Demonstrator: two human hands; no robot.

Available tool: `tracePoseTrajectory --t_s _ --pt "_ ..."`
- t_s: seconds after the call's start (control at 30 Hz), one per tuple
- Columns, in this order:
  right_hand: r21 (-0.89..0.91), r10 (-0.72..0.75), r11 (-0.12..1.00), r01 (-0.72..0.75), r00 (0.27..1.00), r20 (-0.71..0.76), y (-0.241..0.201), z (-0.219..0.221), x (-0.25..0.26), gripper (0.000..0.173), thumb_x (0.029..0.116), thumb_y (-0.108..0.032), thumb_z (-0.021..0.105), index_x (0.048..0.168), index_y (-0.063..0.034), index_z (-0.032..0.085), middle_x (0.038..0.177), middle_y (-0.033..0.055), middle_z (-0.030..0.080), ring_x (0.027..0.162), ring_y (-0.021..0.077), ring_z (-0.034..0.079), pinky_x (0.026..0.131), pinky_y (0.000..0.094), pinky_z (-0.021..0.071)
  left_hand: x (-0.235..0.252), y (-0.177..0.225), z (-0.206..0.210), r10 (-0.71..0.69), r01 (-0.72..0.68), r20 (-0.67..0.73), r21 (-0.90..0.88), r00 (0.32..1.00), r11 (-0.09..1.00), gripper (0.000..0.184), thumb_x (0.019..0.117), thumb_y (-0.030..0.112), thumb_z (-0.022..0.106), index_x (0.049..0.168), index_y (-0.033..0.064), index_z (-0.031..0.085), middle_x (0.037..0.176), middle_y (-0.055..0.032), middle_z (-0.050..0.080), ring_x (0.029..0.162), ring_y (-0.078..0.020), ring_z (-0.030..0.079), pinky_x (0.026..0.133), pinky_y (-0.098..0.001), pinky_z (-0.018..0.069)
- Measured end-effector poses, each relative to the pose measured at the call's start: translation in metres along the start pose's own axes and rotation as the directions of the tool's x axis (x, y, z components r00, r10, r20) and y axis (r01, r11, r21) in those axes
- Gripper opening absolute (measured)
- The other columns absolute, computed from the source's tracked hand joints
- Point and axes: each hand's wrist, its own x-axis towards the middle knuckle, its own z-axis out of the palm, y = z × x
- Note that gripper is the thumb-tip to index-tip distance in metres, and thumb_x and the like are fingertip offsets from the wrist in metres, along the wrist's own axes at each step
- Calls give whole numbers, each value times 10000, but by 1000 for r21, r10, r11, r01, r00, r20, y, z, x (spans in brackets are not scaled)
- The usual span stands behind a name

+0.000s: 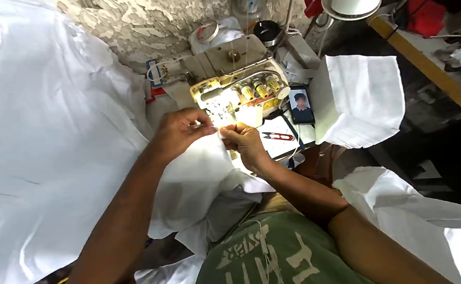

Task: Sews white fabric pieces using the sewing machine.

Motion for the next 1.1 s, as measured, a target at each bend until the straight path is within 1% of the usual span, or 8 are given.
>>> tracePoseTrajectory --t_s 0.13,0.37,0.6,0.77,0.83,0.93,1.03,1.1 --pt "-41 -127 991 130 990 57 -2 6 -2 178 996 8 533 874 -85 622 699 -81 623 610 -16 578 609 164 510 7 -11 7 157 -149 -87 95 984 984 153 914 115 720 939 -36 731 929 -137 713 900 -125 662 867 -253 514" --pt "-98 -221 968 229 971 85 3 2 -1 165 991 -19 564 860 -84 642 681 -85 596 587 -20 533 576 152 463 6 -17 13 131 -122 -130 74 983 990 150 910 145 740 939 -1 735 967 -107 700 928 -101 652 859 -236 513" --pt "-205 -270 931 303 947 172 -1 -4 -4 138 991 -15 556 900 -62 648 730 -92 623 643 -32 576 635 165 514 9 -21 12 148 -149 -103 1 984 989 174 906 161 740 941 -8 721 1001 -111 692 942 -82 630 845 -200 492" --pt "-227 -283 917 328 936 207 1 -4 -5 126 986 -8 546 916 -38 645 751 -78 626 660 -25 587 653 178 532 8 -16 8 -3 6 33 -95 999 995 236 937 156 701 1123 11 677 1096 -52 721 929 -12 643 839 -189 507" --pt "-224 -255 927 302 943 214 1 -6 -7 116 989 0 540 949 -6 649 783 -55 636 681 -17 600 670 187 544 8 -10 6 -49 59 115 -90 992 994 281 963 131 665 1208 -5 680 1082 -77 732 954 -47 669 884 -229 525" --pt "-188 -147 965 182 972 184 -1 -2 -9 88 995 7 526 969 -6 609 756 -49 609 661 -11 585 650 178 525 6 -4 2 -78 75 142 28 987 997 180 953 120 678 1074 7 748 1042 -94 695 980 -117 641 907 -292 513" --pt "-82 -104 990 114 988 117 4 2 -6 95 991 29 552 1019 -53 511 768 -37 623 646 3 597 612 183 518 4 2 4 -67 55 64 169 996 984 157 941 140 702 986 -2 754 1004 -131 691 958 -213 645 871 -427 498" --pt "-104 -201 972 210 976 88 16 1 -6 213 960 21 602 1081 -59 446 918 2 613 682 8 589 612 178 513 2 -1 8 -5 10 -22 223 1000 975 210 963 175 681 994 -19 754 1025 -186 703 995 -312 654 890 -518 484"
